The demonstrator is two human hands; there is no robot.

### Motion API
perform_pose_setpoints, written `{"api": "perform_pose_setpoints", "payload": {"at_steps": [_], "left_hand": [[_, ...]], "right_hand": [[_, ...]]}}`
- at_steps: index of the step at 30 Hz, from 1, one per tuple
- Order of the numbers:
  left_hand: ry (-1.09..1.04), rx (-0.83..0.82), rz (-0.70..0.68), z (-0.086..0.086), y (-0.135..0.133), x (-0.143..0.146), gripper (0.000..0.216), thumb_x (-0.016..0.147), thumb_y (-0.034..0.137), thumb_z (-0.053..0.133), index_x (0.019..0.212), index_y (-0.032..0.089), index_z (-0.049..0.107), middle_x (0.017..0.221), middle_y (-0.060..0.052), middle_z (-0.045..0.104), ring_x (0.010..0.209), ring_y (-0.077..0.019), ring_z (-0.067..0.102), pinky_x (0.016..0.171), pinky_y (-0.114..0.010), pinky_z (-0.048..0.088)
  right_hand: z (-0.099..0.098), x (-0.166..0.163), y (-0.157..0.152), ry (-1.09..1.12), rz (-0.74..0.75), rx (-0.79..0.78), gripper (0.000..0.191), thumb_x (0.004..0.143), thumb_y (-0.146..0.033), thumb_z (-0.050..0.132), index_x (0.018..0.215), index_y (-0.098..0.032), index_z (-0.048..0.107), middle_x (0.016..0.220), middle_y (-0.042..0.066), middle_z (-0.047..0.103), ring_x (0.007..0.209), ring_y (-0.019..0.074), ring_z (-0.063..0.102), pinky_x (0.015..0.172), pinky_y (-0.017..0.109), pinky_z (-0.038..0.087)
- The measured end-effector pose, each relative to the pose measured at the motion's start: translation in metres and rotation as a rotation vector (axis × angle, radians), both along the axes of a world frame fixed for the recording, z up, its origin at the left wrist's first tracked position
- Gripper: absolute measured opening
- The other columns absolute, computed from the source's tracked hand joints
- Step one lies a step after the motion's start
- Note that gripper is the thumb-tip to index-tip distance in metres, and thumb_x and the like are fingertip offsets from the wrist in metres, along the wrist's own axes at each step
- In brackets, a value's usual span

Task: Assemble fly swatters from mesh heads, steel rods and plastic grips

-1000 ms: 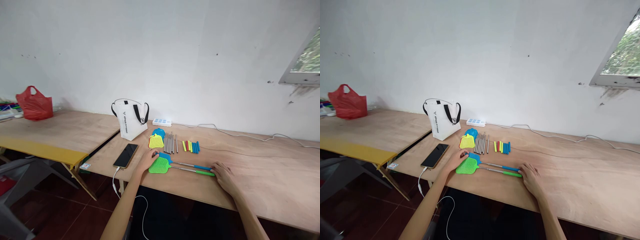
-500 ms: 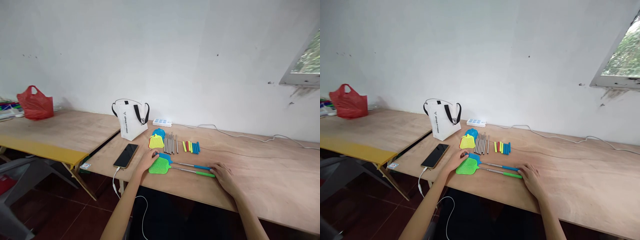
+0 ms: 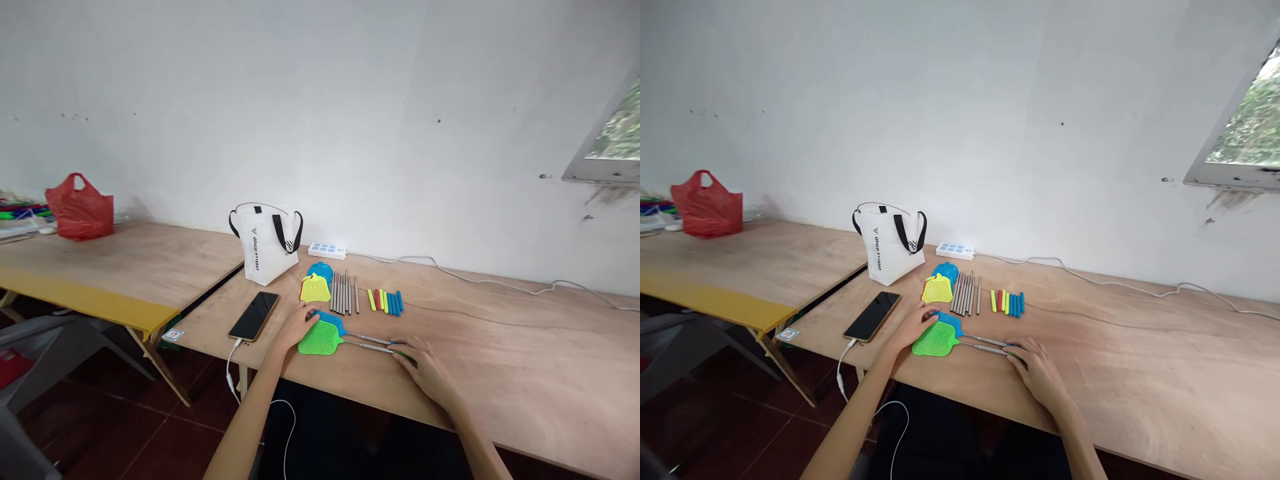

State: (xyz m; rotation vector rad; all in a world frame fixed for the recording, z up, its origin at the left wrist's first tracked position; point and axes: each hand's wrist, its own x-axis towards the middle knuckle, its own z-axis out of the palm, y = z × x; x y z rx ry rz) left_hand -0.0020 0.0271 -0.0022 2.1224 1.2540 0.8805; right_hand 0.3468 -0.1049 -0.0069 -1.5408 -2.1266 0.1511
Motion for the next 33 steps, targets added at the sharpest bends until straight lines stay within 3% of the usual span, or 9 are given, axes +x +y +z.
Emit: {"api": "perform_pose_setpoints", "payload": {"at_steps": [7, 12, 15, 19, 24, 27, 33], "left_hand": [[-0.067, -0.002, 0.003, 0.006, -0.006, 0.001, 0.035, 0.102, 0.046, 0.044, 0.114, 0.020, 0.064, 0.115, -0.010, 0.067, 0.110, -0.0261, 0.064, 0.100, -0.039, 0.047], [-0.078, -0.007, 0.027, 0.013, -0.011, 0.003, 0.043, 0.105, 0.050, 0.030, 0.113, 0.022, 0.061, 0.123, -0.010, 0.068, 0.117, -0.0267, 0.061, 0.102, -0.039, 0.046], [-0.055, -0.002, 0.028, 0.014, -0.010, 0.002, 0.041, 0.105, 0.049, 0.033, 0.113, 0.021, 0.061, 0.123, -0.011, 0.068, 0.117, -0.0276, 0.062, 0.103, -0.040, 0.045], [-0.026, 0.002, 0.017, 0.011, -0.009, 0.001, 0.036, 0.103, 0.045, 0.039, 0.116, 0.020, 0.062, 0.124, -0.012, 0.067, 0.118, -0.0278, 0.061, 0.105, -0.041, 0.044], [-0.010, -0.003, -0.002, 0.012, -0.010, 0.001, 0.032, 0.100, 0.041, 0.045, 0.111, 0.020, 0.066, 0.116, -0.010, 0.066, 0.106, -0.0257, 0.065, 0.100, -0.039, 0.048], [-0.005, 0.006, -0.007, 0.013, -0.011, 0.001, 0.031, 0.099, 0.041, 0.046, 0.105, 0.020, 0.068, 0.114, -0.010, 0.064, 0.105, -0.0256, 0.065, 0.099, -0.039, 0.049], [0.002, -0.001, -0.003, 0.013, -0.010, 0.002, 0.030, 0.098, 0.040, 0.046, 0.105, 0.020, 0.068, 0.111, -0.009, 0.063, 0.103, -0.0254, 0.065, 0.096, -0.039, 0.050]], "right_hand": [[0.006, 0.009, -0.004, -0.053, 0.025, 0.045, 0.033, 0.100, -0.045, 0.047, 0.109, -0.033, 0.077, 0.111, 0.007, 0.073, 0.113, 0.0286, 0.066, 0.102, 0.048, 0.053], [0.009, 0.042, -0.005, 0.035, -0.024, 0.084, 0.039, 0.100, -0.048, 0.042, 0.105, -0.031, 0.077, 0.111, 0.006, 0.073, 0.108, 0.0258, 0.067, 0.095, 0.043, 0.055], [0.011, 0.070, -0.006, 0.147, -0.149, 0.137, 0.042, 0.096, -0.054, 0.044, 0.097, -0.029, 0.078, 0.113, 0.007, 0.072, 0.106, 0.0260, 0.068, 0.091, 0.040, 0.055], [0.009, 0.105, -0.016, 0.233, -0.458, 0.185, 0.040, 0.090, -0.055, 0.047, 0.096, -0.028, 0.076, 0.116, 0.005, 0.072, 0.106, 0.0262, 0.068, 0.086, 0.036, 0.055], [-0.005, 0.129, -0.030, 0.081, -0.898, 0.056, 0.044, 0.091, -0.051, 0.043, 0.104, -0.025, 0.077, 0.119, 0.009, 0.072, 0.092, 0.0294, 0.069, 0.069, 0.040, 0.053], [-0.012, 0.133, -0.029, -0.073, -0.958, -0.015, 0.045, 0.091, -0.047, 0.041, 0.105, -0.025, 0.078, 0.121, 0.012, 0.072, 0.097, 0.0325, 0.067, 0.069, 0.043, 0.052], [-0.015, 0.129, -0.023, -0.135, -0.885, -0.056, 0.050, 0.091, -0.045, 0.037, 0.117, -0.026, 0.075, 0.130, 0.008, 0.069, 0.109, 0.0317, 0.064, 0.081, 0.043, 0.053]]}}
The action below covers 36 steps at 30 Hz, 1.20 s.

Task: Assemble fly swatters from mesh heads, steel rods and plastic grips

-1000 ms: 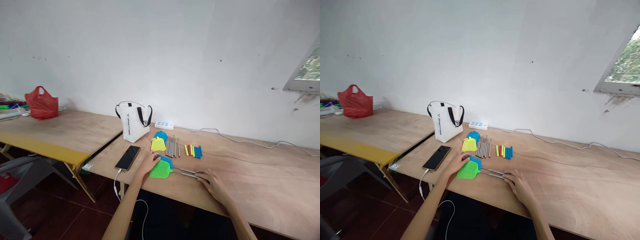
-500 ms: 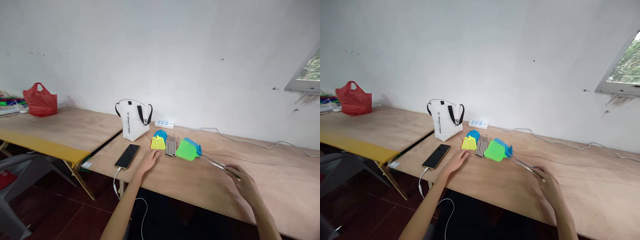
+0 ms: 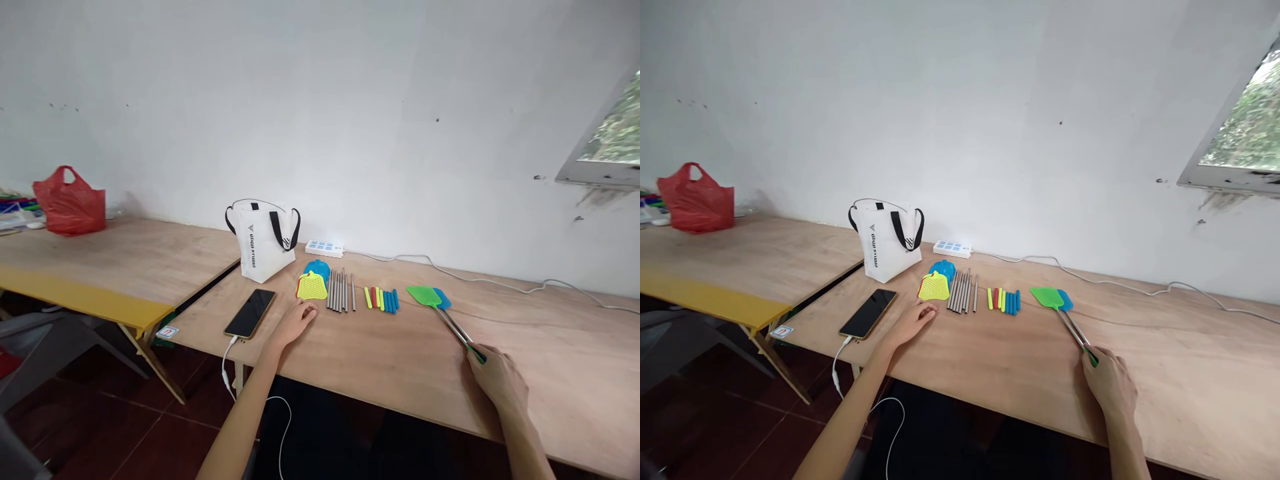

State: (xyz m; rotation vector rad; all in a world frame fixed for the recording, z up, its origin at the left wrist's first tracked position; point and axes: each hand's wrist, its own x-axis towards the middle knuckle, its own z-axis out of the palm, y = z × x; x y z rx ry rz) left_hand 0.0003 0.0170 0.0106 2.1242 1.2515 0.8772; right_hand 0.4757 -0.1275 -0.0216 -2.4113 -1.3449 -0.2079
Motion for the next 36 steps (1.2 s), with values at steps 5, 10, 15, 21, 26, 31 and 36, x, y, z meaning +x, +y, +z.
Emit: {"api": "perform_pose_setpoints", "payload": {"at_steps": [5, 10, 15, 21, 26, 31, 36], "left_hand": [[0.015, 0.011, -0.003, 0.000, 0.001, 0.000, 0.030, 0.098, 0.040, 0.046, 0.105, 0.020, 0.067, 0.109, -0.010, 0.062, 0.101, -0.0248, 0.064, 0.095, -0.039, 0.049], [0.002, 0.002, -0.007, -0.001, 0.001, -0.001, 0.030, 0.098, 0.040, 0.046, 0.105, 0.020, 0.068, 0.110, -0.010, 0.062, 0.101, -0.0247, 0.064, 0.095, -0.039, 0.050], [-0.015, 0.004, -0.005, -0.002, 0.001, -0.001, 0.031, 0.097, 0.042, 0.047, 0.105, 0.021, 0.068, 0.111, -0.009, 0.063, 0.102, -0.0247, 0.065, 0.095, -0.038, 0.050], [-0.007, 0.000, -0.006, -0.001, 0.000, 0.000, 0.032, 0.098, 0.043, 0.047, 0.106, 0.021, 0.068, 0.112, -0.009, 0.063, 0.102, -0.0247, 0.065, 0.096, -0.038, 0.050], [-0.013, -0.003, -0.007, 0.000, -0.001, 0.000, 0.031, 0.098, 0.043, 0.047, 0.105, 0.022, 0.068, 0.112, -0.009, 0.063, 0.103, -0.0248, 0.064, 0.097, -0.039, 0.050], [-0.005, 0.006, -0.010, 0.000, 0.000, 0.000, 0.030, 0.098, 0.042, 0.048, 0.104, 0.021, 0.069, 0.110, -0.009, 0.063, 0.101, -0.0247, 0.064, 0.095, -0.039, 0.051], [-0.010, 0.011, -0.015, 0.001, -0.001, 0.000, 0.030, 0.098, 0.042, 0.048, 0.105, 0.021, 0.069, 0.110, -0.009, 0.063, 0.100, -0.0242, 0.065, 0.095, -0.038, 0.051]], "right_hand": [[-0.002, -0.015, 0.007, -0.009, 0.114, -0.005, 0.051, 0.094, -0.043, 0.033, 0.116, -0.024, 0.075, 0.128, 0.006, 0.070, 0.113, 0.0295, 0.062, 0.088, 0.040, 0.052], [-0.005, -0.032, 0.016, -0.037, 0.154, -0.004, 0.050, 0.096, -0.040, 0.033, 0.122, -0.023, 0.072, 0.131, 0.007, 0.068, 0.113, 0.0286, 0.061, 0.093, 0.039, 0.051], [0.001, -0.034, 0.012, -0.031, 0.120, -0.008, 0.051, 0.097, -0.038, 0.031, 0.128, -0.023, 0.069, 0.132, 0.008, 0.067, 0.116, 0.0284, 0.060, 0.088, 0.039, 0.053], [0.012, -0.029, 0.001, 0.009, -0.034, -0.069, 0.050, 0.097, -0.040, 0.032, 0.128, -0.029, 0.069, 0.133, 0.007, 0.067, 0.119, 0.0301, 0.058, 0.084, 0.042, 0.053], [0.011, -0.030, 0.001, -0.054, -0.028, -0.068, 0.049, 0.096, -0.037, 0.034, 0.128, -0.027, 0.069, 0.134, 0.008, 0.066, 0.117, 0.0308, 0.059, 0.087, 0.044, 0.052], [0.009, -0.032, 0.002, -0.056, -0.002, -0.020, 0.048, 0.094, -0.036, 0.036, 0.129, -0.028, 0.069, 0.133, 0.007, 0.067, 0.115, 0.0310, 0.059, 0.089, 0.045, 0.050], [0.010, -0.031, 0.001, -0.034, -0.003, -0.032, 0.049, 0.093, -0.033, 0.036, 0.128, -0.027, 0.070, 0.134, 0.008, 0.067, 0.117, 0.0309, 0.058, 0.089, 0.045, 0.051]]}}
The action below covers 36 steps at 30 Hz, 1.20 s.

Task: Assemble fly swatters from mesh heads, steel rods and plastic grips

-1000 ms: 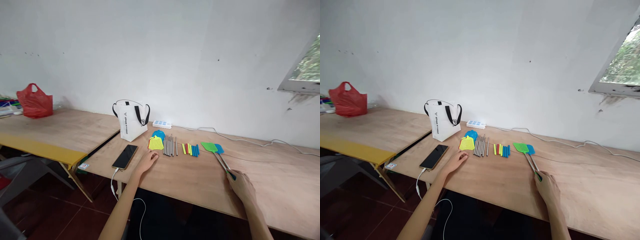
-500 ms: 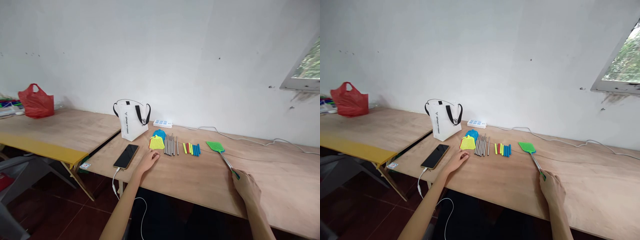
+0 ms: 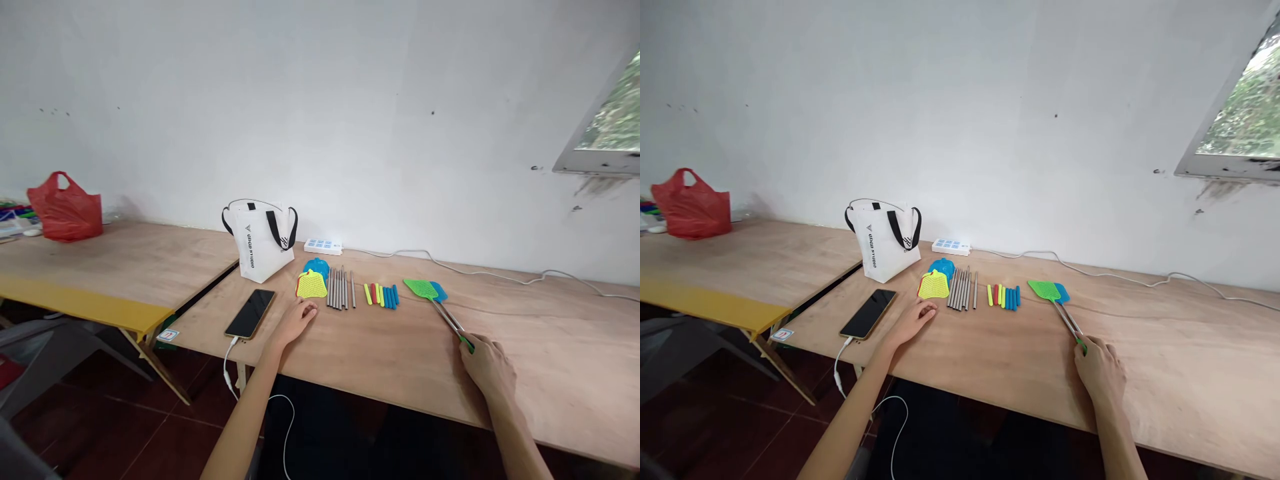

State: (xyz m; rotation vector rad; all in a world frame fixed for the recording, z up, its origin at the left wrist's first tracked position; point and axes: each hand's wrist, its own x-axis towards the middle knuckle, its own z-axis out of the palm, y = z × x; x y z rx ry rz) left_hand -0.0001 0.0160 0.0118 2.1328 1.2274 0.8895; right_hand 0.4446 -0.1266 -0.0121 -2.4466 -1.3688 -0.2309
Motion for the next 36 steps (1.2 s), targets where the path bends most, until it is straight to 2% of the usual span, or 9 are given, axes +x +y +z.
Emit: {"api": "perform_pose_setpoints", "payload": {"at_steps": [5, 11, 15, 19, 24, 27, 31, 34, 36], "left_hand": [[0.003, -0.007, -0.004, 0.001, -0.001, 0.000, 0.030, 0.098, 0.042, 0.048, 0.105, 0.021, 0.069, 0.110, -0.009, 0.062, 0.101, -0.0241, 0.065, 0.095, -0.038, 0.051], [0.014, 0.001, 0.001, -0.005, 0.003, 0.000, 0.028, 0.098, 0.039, 0.047, 0.105, 0.021, 0.068, 0.110, -0.009, 0.062, 0.102, -0.0241, 0.065, 0.097, -0.038, 0.050], [0.008, 0.004, 0.001, -0.007, 0.004, -0.001, 0.028, 0.098, 0.038, 0.047, 0.105, 0.021, 0.067, 0.110, -0.009, 0.061, 0.102, -0.0248, 0.065, 0.098, -0.040, 0.050], [0.001, -0.008, 0.008, -0.006, 0.003, -0.001, 0.028, 0.098, 0.039, 0.047, 0.105, 0.022, 0.068, 0.111, -0.009, 0.062, 0.104, -0.0260, 0.065, 0.098, -0.041, 0.050], [-0.001, -0.021, 0.011, -0.006, 0.003, 0.000, 0.027, 0.097, 0.038, 0.048, 0.105, 0.021, 0.069, 0.112, -0.010, 0.063, 0.103, -0.0261, 0.064, 0.098, -0.041, 0.050], [0.001, -0.010, 0.017, -0.005, 0.002, 0.000, 0.027, 0.097, 0.037, 0.048, 0.103, 0.021, 0.068, 0.109, -0.009, 0.062, 0.102, -0.0257, 0.065, 0.098, -0.040, 0.049], [0.005, -0.005, 0.018, -0.003, 0.002, 0.000, 0.028, 0.097, 0.038, 0.048, 0.103, 0.021, 0.069, 0.110, -0.009, 0.063, 0.101, -0.0253, 0.065, 0.097, -0.040, 0.050], [0.014, -0.010, 0.012, -0.003, 0.002, 0.001, 0.027, 0.097, 0.038, 0.048, 0.104, 0.022, 0.069, 0.110, -0.009, 0.063, 0.101, -0.0252, 0.065, 0.096, -0.039, 0.050], [0.021, -0.003, 0.013, -0.003, 0.002, 0.001, 0.027, 0.097, 0.038, 0.048, 0.105, 0.022, 0.069, 0.111, -0.010, 0.063, 0.103, -0.0258, 0.064, 0.097, -0.040, 0.049]], "right_hand": [[0.000, 0.001, -0.002, -0.006, -0.046, -0.015, 0.049, 0.093, -0.034, 0.035, 0.126, -0.024, 0.070, 0.133, 0.010, 0.067, 0.116, 0.0319, 0.058, 0.087, 0.046, 0.051], [0.000, -0.009, 0.003, -0.056, -0.018, 0.055, 0.052, 0.095, -0.041, 0.033, 0.133, -0.024, 0.063, 0.143, 0.011, 0.059, 0.129, 0.0355, 0.050, 0.097, 0.057, 0.045], [-0.005, -0.032, 0.010, -0.030, 0.213, 0.070, 0.053, 0.095, -0.036, 0.029, 0.138, -0.023, 0.058, 0.146, 0.010, 0.056, 0.134, 0.0321, 0.048, 0.106, 0.055, 0.042], [-0.014, -0.068, 0.019, 0.072, 0.464, 0.026, 0.058, 0.097, -0.048, 0.031, 0.147, -0.022, 0.048, 0.155, 0.010, 0.046, 0.142, 0.0272, 0.043, 0.120, 0.047, 0.032], [-0.011, -0.094, 0.060, 0.199, 0.534, -0.060, 0.074, 0.097, -0.062, 0.030, 0.159, -0.020, 0.027, 0.168, 0.011, 0.022, 0.155, 0.0268, 0.019, 0.122, 0.047, 0.028], [0.001, -0.094, 0.099, 0.144, 0.524, -0.099, 0.068, 0.103, -0.054, 0.016, 0.159, -0.017, 0.024, 0.170, 0.011, 0.014, 0.156, 0.0211, 0.012, 0.124, 0.041, 0.023], [0.007, -0.097, 0.139, 0.108, 0.473, -0.123, 0.068, 0.103, -0.055, 0.017, 0.158, -0.017, 0.029, 0.167, 0.013, 0.022, 0.156, 0.0257, 0.011, 0.124, 0.050, 0.017], [0.004, -0.109, 0.150, 0.083, 0.470, -0.159, 0.069, 0.102, -0.061, 0.023, 0.157, -0.021, 0.033, 0.165, 0.012, 0.029, 0.155, 0.0316, 0.015, 0.123, 0.055, 0.016], [0.001, -0.119, 0.153, 0.064, 0.479, -0.174, 0.071, 0.101, -0.063, 0.023, 0.159, -0.023, 0.031, 0.166, 0.010, 0.027, 0.155, 0.0316, 0.014, 0.123, 0.053, 0.015]]}}
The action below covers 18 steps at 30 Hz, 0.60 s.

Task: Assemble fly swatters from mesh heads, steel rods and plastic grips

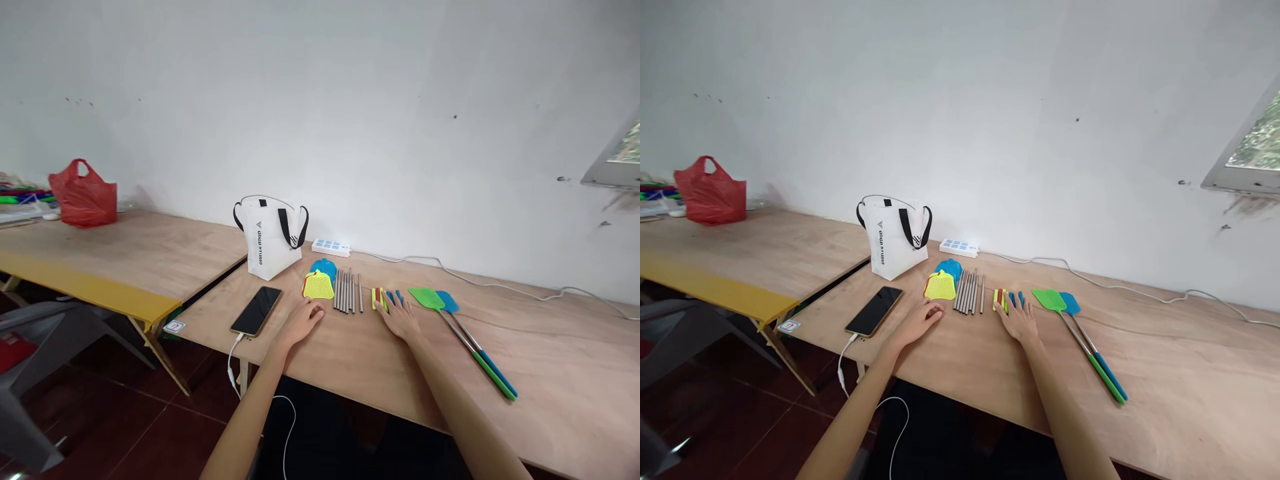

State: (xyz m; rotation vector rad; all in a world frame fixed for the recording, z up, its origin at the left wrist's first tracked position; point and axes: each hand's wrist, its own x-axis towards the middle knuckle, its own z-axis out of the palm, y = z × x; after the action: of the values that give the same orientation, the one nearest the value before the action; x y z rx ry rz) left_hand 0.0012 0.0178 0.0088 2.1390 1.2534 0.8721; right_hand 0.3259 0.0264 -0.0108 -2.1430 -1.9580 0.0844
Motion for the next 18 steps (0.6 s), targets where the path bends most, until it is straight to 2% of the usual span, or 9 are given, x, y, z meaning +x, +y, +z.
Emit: {"api": "perform_pose_setpoints", "payload": {"at_steps": [3, 8, 14, 18], "left_hand": [[0.019, 0.016, 0.002, 0.000, 0.000, 0.001, 0.027, 0.098, 0.038, 0.048, 0.104, 0.022, 0.069, 0.112, -0.010, 0.063, 0.106, -0.0270, 0.063, 0.098, -0.041, 0.048], [0.031, 0.024, -0.014, 0.000, 0.001, 0.001, 0.028, 0.099, 0.038, 0.046, 0.104, 0.021, 0.068, 0.110, -0.009, 0.061, 0.106, -0.0262, 0.063, 0.097, -0.039, 0.048], [0.041, 0.026, -0.016, 0.000, 0.001, 0.000, 0.028, 0.099, 0.039, 0.047, 0.108, 0.021, 0.068, 0.110, -0.009, 0.061, 0.108, -0.0267, 0.063, 0.096, -0.039, 0.049], [0.024, 0.022, -0.019, -0.003, 0.002, 0.000, 0.027, 0.099, 0.037, 0.047, 0.107, 0.021, 0.068, 0.111, -0.009, 0.062, 0.105, -0.0257, 0.063, 0.097, -0.039, 0.049]], "right_hand": [[0.000, -0.014, 0.003, -0.027, 0.020, -0.010, 0.073, 0.101, -0.066, 0.019, 0.161, -0.025, 0.026, 0.167, 0.008, 0.025, 0.156, 0.0295, 0.011, 0.124, 0.049, 0.015], [0.003, -0.030, 0.010, -0.065, 0.015, -0.022, 0.072, 0.101, -0.067, 0.019, 0.161, -0.028, 0.025, 0.167, 0.009, 0.024, 0.155, 0.0327, 0.011, 0.121, 0.054, 0.016], [0.005, -0.033, 0.009, -0.102, 0.007, -0.011, 0.072, 0.100, -0.070, 0.015, 0.160, -0.033, 0.026, 0.167, 0.007, 0.026, 0.154, 0.0317, 0.014, 0.120, 0.054, 0.019], [0.008, -0.033, 0.007, -0.128, 0.018, 0.021, 0.070, 0.100, -0.070, 0.017, 0.159, -0.035, 0.029, 0.165, 0.007, 0.031, 0.153, 0.0352, 0.017, 0.119, 0.059, 0.017]]}}
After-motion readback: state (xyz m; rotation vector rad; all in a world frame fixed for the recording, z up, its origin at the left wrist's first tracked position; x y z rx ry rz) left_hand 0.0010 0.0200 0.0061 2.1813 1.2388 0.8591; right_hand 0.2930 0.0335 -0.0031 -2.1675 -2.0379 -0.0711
